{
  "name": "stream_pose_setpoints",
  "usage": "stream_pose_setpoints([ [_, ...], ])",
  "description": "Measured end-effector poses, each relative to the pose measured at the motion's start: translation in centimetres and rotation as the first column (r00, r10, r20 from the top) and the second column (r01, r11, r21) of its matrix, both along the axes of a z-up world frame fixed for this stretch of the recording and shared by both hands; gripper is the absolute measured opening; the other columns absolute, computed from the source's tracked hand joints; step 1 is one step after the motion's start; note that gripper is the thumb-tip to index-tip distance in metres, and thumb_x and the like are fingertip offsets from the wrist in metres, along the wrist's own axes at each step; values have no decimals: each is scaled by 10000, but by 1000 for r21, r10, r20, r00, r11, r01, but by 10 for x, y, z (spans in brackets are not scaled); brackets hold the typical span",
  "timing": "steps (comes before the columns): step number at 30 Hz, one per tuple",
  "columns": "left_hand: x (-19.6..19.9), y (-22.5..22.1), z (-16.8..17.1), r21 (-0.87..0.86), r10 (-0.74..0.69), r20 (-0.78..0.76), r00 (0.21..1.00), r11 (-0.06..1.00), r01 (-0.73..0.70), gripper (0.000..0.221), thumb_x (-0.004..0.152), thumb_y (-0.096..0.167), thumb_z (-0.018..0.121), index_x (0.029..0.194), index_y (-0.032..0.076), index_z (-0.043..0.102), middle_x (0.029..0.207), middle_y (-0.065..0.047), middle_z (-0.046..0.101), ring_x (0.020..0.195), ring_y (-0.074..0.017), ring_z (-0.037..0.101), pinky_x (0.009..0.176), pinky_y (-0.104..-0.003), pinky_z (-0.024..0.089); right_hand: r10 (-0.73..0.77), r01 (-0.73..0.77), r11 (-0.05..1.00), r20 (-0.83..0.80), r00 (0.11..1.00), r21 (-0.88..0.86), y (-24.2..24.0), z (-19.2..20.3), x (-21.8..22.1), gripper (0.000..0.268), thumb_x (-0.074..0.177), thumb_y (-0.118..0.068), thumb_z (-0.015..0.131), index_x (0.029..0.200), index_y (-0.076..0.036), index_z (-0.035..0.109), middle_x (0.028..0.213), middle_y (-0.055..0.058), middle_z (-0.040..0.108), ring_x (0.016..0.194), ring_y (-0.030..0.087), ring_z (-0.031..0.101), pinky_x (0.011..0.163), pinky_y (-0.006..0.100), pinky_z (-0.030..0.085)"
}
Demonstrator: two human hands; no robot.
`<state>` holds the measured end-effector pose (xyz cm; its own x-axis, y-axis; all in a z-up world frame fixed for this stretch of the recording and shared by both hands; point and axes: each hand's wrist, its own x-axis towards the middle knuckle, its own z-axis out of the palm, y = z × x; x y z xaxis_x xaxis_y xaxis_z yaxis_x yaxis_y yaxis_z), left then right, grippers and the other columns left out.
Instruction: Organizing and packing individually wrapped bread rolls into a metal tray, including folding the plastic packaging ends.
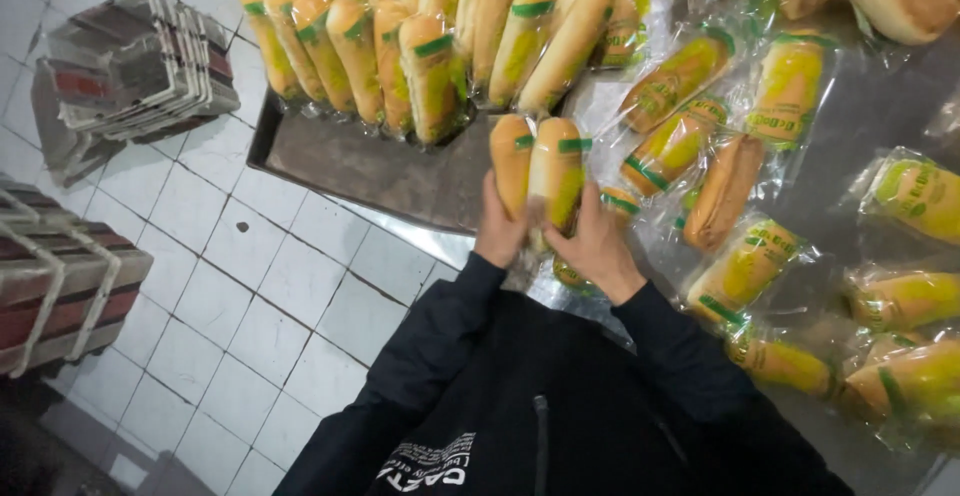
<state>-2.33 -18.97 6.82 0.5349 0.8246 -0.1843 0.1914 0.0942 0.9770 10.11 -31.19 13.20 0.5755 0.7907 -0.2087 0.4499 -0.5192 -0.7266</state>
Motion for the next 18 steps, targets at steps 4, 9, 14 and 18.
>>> stream_pose_setpoints([
  [4,11,15,35,-2,2,-21,1000,1000,-2,1250,685,431,959,1592,25,200,1492,-347,438,1402,-486,455,1200,-573,335,206,-208,963,27,978,171,-6,20,8,664,846,-426,781,1295,-31,492,960,248,661,938,490,696,766,573,565],
  [9,7,82,4,162,142,-8,990,977,-139,1261,717,511,940,1631,132,159,1593,-328,333,1477,-470,371,1244,-574,270,150,-129,946,-49,987,298,-34,8,30,450,915,-226,776,1320,-75,651,1137,127,699,1106,361,695,896,448,552],
  [14,29,145,-61,796,260,-290,921,599,82,1087,916,648,804,1693,185,200,1729,-200,-12,1595,-442,7,1255,-663,43,-37,70,988,-225,974,141,-59,-18,37,287,996,-167,701,1278,-116,705,1059,96,755,752,189,630,713,365,529],
  [18,39,140,-72,857,363,-292,885,509,75,1157,887,665,772,1706,182,113,1733,-200,-22,1602,-426,12,1250,-665,32,-73,109,987,-281,957,114,-78,-17,27,282,988,-176,713,1259,-99,724,1042,139,774,828,255,720,724,397,559],
])
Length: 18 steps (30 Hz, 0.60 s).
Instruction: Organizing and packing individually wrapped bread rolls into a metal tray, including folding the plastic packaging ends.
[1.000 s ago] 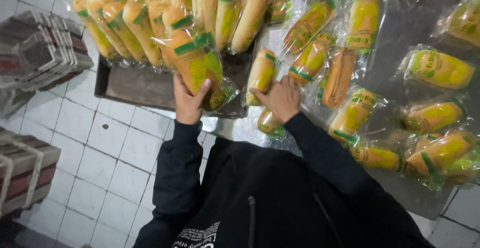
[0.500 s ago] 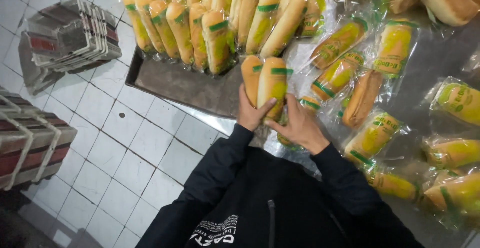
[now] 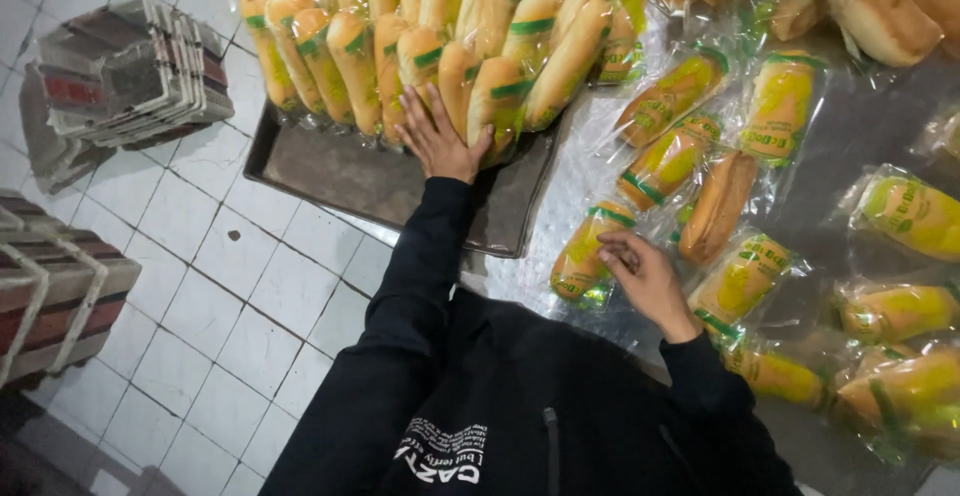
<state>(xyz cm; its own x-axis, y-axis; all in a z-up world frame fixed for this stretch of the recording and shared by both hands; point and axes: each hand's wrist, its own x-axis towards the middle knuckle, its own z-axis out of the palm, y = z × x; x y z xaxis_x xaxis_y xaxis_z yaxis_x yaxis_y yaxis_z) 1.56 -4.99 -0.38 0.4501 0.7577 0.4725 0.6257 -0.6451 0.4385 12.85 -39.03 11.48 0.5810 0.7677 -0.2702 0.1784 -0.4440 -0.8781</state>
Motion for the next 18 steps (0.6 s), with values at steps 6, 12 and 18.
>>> stream_pose_setpoints([
  [6,29,-41,38,343,-291,77,954,906,249,973,683,524,870,1543,268,492,1660,-232,260,1525,-483,267,1163,-701,225,-125,115,991,-202,971,-62,-27,-19,6,263,1012,-97,654,1261,-30,707,1112,261,746,1050,391,721,853,510,572],
  [12,95,-47,56,245,-486,-352,800,777,580,904,793,212,789,1593,349,391,1705,-111,215,1576,-325,205,1246,-643,161,-121,109,991,-167,978,-78,-26,-25,6,277,1032,-159,649,1294,-80,693,1127,221,751,1097,353,708,785,454,578],
  [18,124,-23,69,-13,-214,-785,581,944,329,1392,872,776,859,1649,170,-123,1655,-388,-26,1595,-485,55,1307,-540,87,-55,11,981,-226,972,-193,-11,-2,-2,312,973,-188,615,1278,-148,663,1318,56,712,1209,195,685,1055,360,542],
])
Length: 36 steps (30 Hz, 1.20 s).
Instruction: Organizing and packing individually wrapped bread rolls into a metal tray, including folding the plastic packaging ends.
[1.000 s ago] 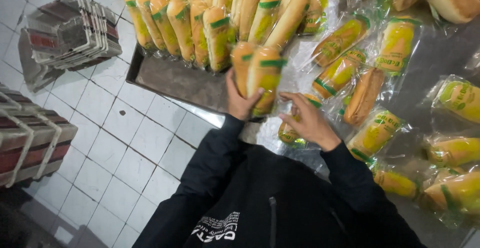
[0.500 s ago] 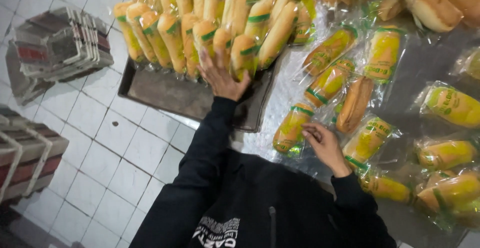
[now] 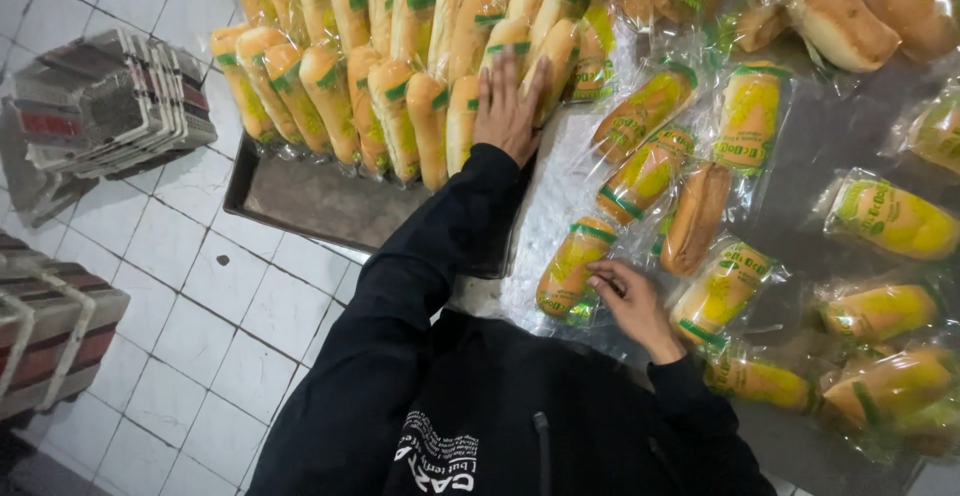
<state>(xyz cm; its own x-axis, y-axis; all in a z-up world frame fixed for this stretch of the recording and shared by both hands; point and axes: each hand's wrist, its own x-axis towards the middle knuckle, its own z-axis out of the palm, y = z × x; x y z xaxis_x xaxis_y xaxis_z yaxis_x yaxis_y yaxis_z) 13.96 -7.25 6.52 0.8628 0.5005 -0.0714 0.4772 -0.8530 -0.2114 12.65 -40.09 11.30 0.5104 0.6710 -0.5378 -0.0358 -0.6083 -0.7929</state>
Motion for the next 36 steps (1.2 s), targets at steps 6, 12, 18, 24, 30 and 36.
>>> stream_pose_setpoints([
  [6,-7,9,-28,151,-200,206,958,974,171,1026,867,422,668,1674,367,35,1694,-264,132,1571,-454,138,1267,-532,271,44,-45,998,-14,999,-42,-3,2,-3,307,980,-211,613,1275,-166,684,1276,31,739,1187,177,698,991,337,569],
  [12,12,27,-116,238,-270,671,691,961,144,832,654,389,752,1451,384,511,1196,-150,516,1228,-390,522,1183,-591,282,13,-20,998,120,993,56,-12,-2,-5,295,977,-194,679,1255,-113,733,1015,248,766,1070,411,718,960,564,536],
  [18,10,24,-97,284,-285,702,653,953,110,509,675,507,807,960,144,593,978,-127,530,1036,-345,568,1080,-529,357,15,-20,999,132,991,32,-17,-5,-6,310,972,-213,683,1268,-141,739,999,250,768,1067,404,723,954,564,538],
  [24,13,21,-91,243,-204,663,720,969,51,680,695,488,831,1219,132,585,1253,-144,587,1164,-330,590,1160,-513,327,68,-70,997,129,989,12,-25,-9,-10,312,985,-240,662,1274,-142,728,1038,184,800,983,361,757,872,516,570],
  [30,17,15,-82,303,-214,738,640,952,-31,350,679,265,758,919,151,530,850,-51,431,839,-267,510,873,-390,388,94,-93,996,125,988,-15,-27,-10,-11,303,989,-225,651,1261,-114,725,1001,171,811,947,359,767,819,500,579],
  [36,44,6,-86,219,-54,716,696,964,-151,494,551,215,808,991,150,595,873,-54,498,824,-255,531,856,-411,432,129,-120,990,121,984,-75,-28,-9,-9,331,973,-243,667,1289,-160,720,994,141,813,958,352,761,838,508,573],
])
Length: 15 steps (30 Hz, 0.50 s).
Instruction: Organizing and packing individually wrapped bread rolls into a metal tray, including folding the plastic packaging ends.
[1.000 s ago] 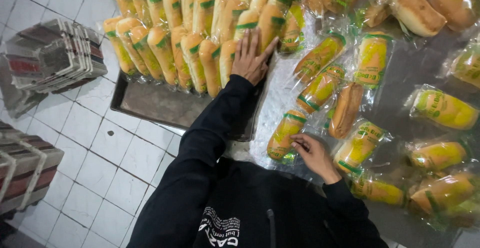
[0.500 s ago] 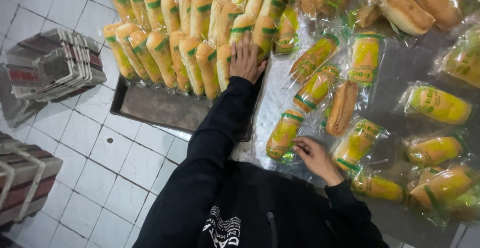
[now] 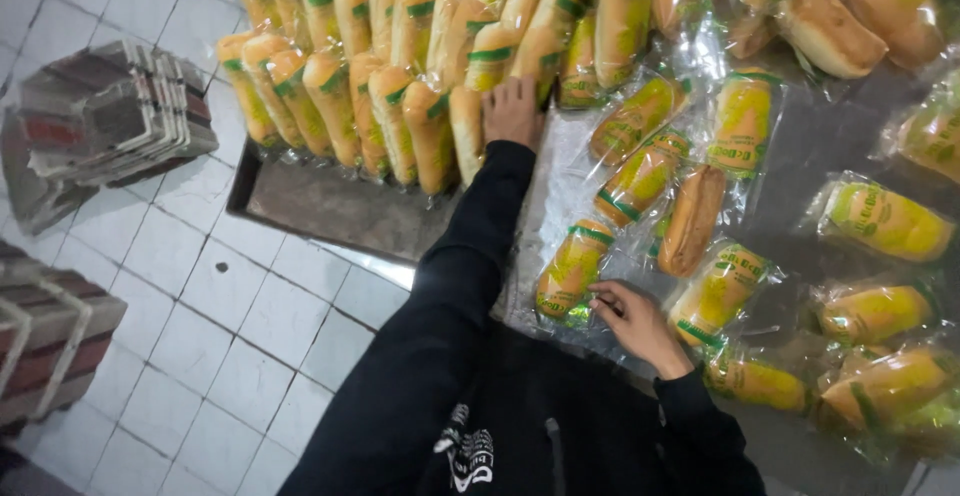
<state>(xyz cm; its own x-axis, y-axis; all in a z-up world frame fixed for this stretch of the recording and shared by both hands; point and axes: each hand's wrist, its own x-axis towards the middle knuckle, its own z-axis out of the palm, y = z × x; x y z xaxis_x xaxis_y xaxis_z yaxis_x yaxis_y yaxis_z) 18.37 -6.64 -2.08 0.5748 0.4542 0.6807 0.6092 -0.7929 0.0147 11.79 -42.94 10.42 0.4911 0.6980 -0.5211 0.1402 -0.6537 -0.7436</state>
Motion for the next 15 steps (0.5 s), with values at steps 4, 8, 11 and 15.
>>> stream_pose_setpoints([
  [4,-16,-15,37,-263,-140,-146,979,960,98,643,633,450,814,1157,148,598,1082,-73,600,1087,-277,602,1064,-481,385,0,0,1000,35,999,21,0,-12,5,330,973,-255,675,1287,-164,723,1001,171,803,1010,375,746,863,537,567],
  [8,-77,-17,92,-186,-293,179,939,927,325,371,757,324,740,1090,206,626,1184,-29,617,1177,-233,602,1131,-484,333,-29,28,1000,-23,999,-6,0,-2,4,324,1005,-238,652,1306,-132,710,1088,223,781,1087,415,723,929,537,567],
  [11,-148,12,167,-148,-193,540,820,937,317,190,836,287,693,975,158,678,1014,-75,659,894,-322,650,868,-425,506,-38,33,998,-102,994,-53,1,-7,9,365,1031,-264,627,1354,-105,682,1190,254,748,1128,451,701,958,574,549],
  [15,-235,112,96,-369,164,632,757,923,108,329,791,140,740,1115,166,689,1052,-62,662,949,-287,677,934,-361,511,15,-21,995,-65,998,-96,5,-6,13,378,1047,-315,629,1386,-155,679,1111,158,786,880,307,736,854,477,562],
])
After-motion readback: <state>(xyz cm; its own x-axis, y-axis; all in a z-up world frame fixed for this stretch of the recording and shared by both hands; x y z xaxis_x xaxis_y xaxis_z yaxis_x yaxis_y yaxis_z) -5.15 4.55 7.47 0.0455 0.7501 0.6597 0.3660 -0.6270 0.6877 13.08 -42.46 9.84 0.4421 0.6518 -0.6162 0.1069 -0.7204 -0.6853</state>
